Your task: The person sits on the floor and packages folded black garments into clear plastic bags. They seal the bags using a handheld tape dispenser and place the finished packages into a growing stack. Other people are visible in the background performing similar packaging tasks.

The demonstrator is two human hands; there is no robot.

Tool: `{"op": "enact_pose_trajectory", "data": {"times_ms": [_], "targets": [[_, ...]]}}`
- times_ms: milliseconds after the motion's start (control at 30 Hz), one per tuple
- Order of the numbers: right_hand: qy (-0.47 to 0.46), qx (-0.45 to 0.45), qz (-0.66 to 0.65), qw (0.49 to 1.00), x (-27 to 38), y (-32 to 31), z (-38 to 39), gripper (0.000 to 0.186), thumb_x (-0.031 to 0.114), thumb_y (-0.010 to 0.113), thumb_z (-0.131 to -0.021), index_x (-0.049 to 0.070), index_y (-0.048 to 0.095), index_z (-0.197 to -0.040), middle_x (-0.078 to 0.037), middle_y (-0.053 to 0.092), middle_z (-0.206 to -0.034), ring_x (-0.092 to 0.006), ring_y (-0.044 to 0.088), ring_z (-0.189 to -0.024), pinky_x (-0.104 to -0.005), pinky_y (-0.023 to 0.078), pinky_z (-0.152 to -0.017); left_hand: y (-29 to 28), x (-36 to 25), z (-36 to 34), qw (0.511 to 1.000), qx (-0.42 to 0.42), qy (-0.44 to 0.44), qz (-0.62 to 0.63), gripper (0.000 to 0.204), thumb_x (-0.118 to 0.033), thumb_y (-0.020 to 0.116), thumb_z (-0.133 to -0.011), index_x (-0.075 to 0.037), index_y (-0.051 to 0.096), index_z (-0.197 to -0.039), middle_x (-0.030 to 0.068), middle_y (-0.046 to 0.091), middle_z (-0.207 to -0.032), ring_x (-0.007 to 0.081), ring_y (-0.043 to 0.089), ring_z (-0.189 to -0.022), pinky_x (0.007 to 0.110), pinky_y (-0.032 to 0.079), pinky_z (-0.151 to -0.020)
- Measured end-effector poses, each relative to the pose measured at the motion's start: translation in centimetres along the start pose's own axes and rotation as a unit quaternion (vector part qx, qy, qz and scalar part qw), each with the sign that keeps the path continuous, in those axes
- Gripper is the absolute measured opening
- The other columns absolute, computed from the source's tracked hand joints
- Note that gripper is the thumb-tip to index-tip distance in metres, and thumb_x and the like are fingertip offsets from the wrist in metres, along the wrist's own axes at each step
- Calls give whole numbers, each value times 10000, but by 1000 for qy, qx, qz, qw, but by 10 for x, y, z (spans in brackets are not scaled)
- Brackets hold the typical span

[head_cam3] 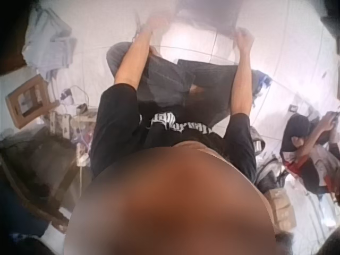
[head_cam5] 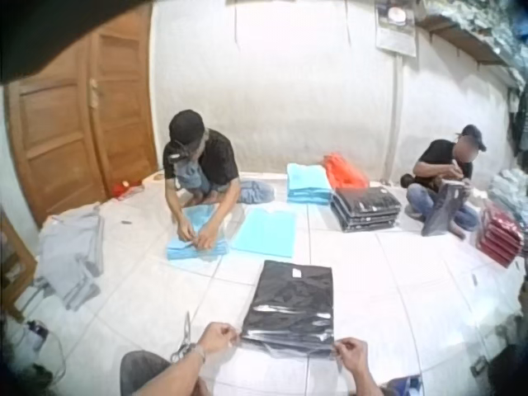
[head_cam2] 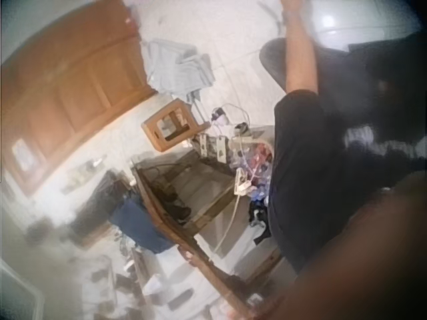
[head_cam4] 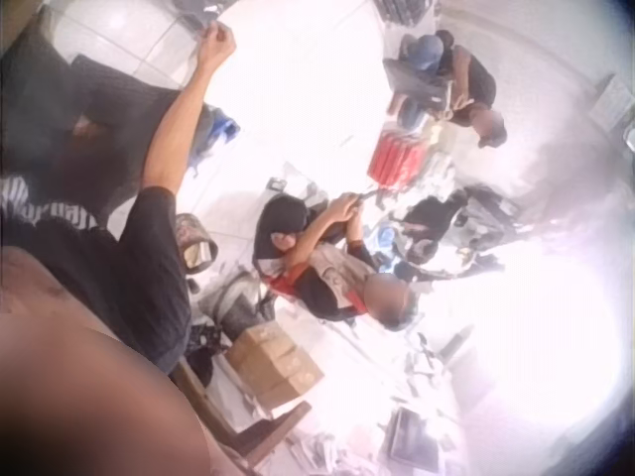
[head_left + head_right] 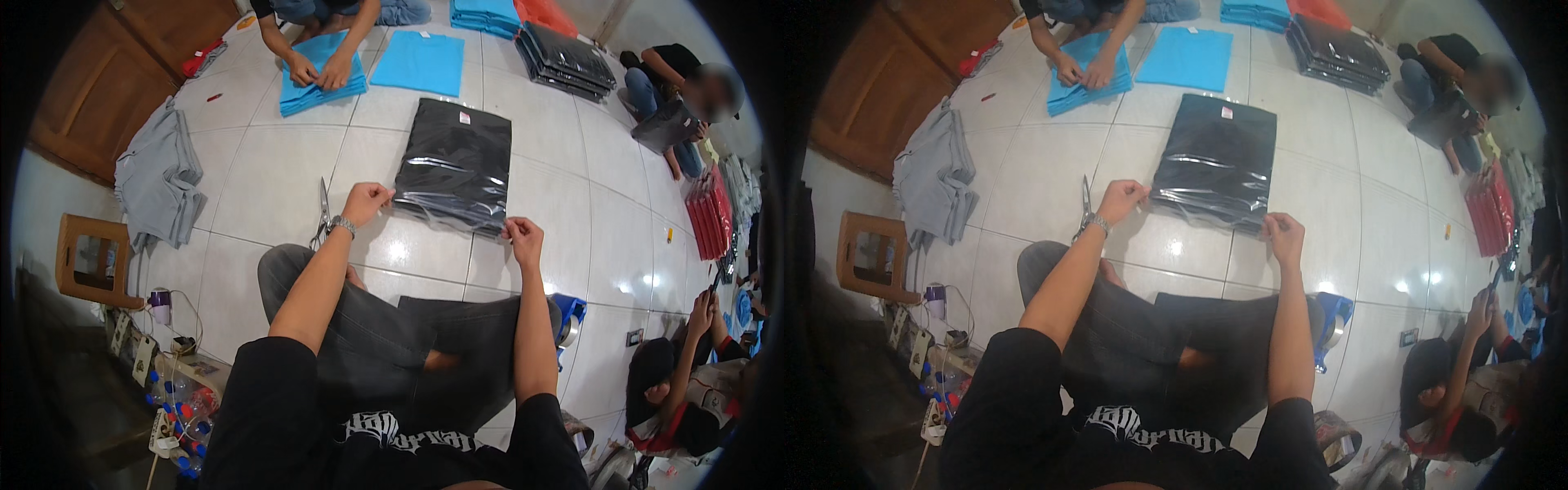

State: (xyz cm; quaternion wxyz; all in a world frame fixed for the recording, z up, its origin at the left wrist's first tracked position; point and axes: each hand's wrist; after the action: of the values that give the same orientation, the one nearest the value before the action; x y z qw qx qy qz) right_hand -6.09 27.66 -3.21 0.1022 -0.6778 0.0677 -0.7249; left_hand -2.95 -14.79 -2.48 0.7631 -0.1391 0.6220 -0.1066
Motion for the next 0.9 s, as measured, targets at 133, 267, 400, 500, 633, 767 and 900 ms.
{"op": "enact_pose_trajectory", "data": {"times_ms": [133, 267, 400, 500, 633, 767, 900], "targets": [[-33, -18, -14, 999, -11, -3, -4, 237, 178, 733, -1002, -56, 763, -1017, -115, 770, -901, -149, 714, -803, -295, 566, -727, 5, -4, -4, 996, -21, 30, 83, 198, -150, 686, -1026, 11, 784, -965, 45, 786, -890, 84, 674, -798, 247, 523, -752], [-11, -14, -45, 999, -23, -4, -12, 193, 170, 669, -1052, 0, 752, -1093, -84, 779, -923, -123, 710, -754, -256, 550, -680, 13, -10, -8, 991, -25, -2, 131, 198, -148, 648, -1047, 16, 752, -1007, 59, 770, -874, 99, 684, -796, 256, 539, -762], [19, 9, -55, 998, -37, 2, -23, 223, 171, 627, -1056, -30, 708, -1108, -96, 731, -843, -145, 686, -715, -284, 551, -641, 18, 4, -17, 982, -39, -58, 174, 213, -150, 600, -1068, 3, 717, -979, 67, 746, -848, 124, 697, -778, 276, 564, -753], [29, 17, -62, 998, -39, 10, -24, 202, 145, 574, -1069, -25, 682, -1054, -72, 682, -780, -134, 641, -653, -276, 537, -606, 16, 16, -15, 984, -44, -90, 150, 241, -160, 580, -1071, 0, 705, -942, 76, 737, -827, 134, 696, -741, 288, 577, -718], [68, 69, -47, 994, -40, -2, -10, 183, 126, 559, -1072, -13, 666, -1020, -60, 671, -769, -135, 627, -631, -280, 526, -593, 7, 4, -1, 981, 32, -142, 130, 282, -178, 586, -1061, 6, 696, -878, 85, 721, -758, 143, 678, -659, 295, 576, -645], [80, 90, -33, 992, -36, -8, 4, 180, 124, 563, -1075, 12, 672, -985, -58, 684, -772, -137, 635, -619, -275, 516, -577, 10, -13, 12, 983, 53, -166, 66, 294, -167, 599, -1042, 6, 694, -825, 84, 704, -699, 151, 657, -591, 296, 552, -593], [83, 60, -68, 992, -25, 7, 3, 193, 107, 553, -1053, -25, 671, -977, -71, 681, -768, -149, 638, -630, -282, 522, -591, 6, 11, 11, 995, -2, -95, -13, 313, -229, 597, -1056, -17, 710, -855, 67, 728, -748, 141, 667, -667, 334, 526, -630]]}}
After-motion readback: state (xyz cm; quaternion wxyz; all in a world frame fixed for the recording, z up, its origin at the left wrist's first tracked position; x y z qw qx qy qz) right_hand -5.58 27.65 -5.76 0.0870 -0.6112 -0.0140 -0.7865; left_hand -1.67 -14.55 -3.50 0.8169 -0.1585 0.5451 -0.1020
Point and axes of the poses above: each hand's wrist, its own z-axis away from the middle knuckle, its own y-axis out of the palm, x = y × z
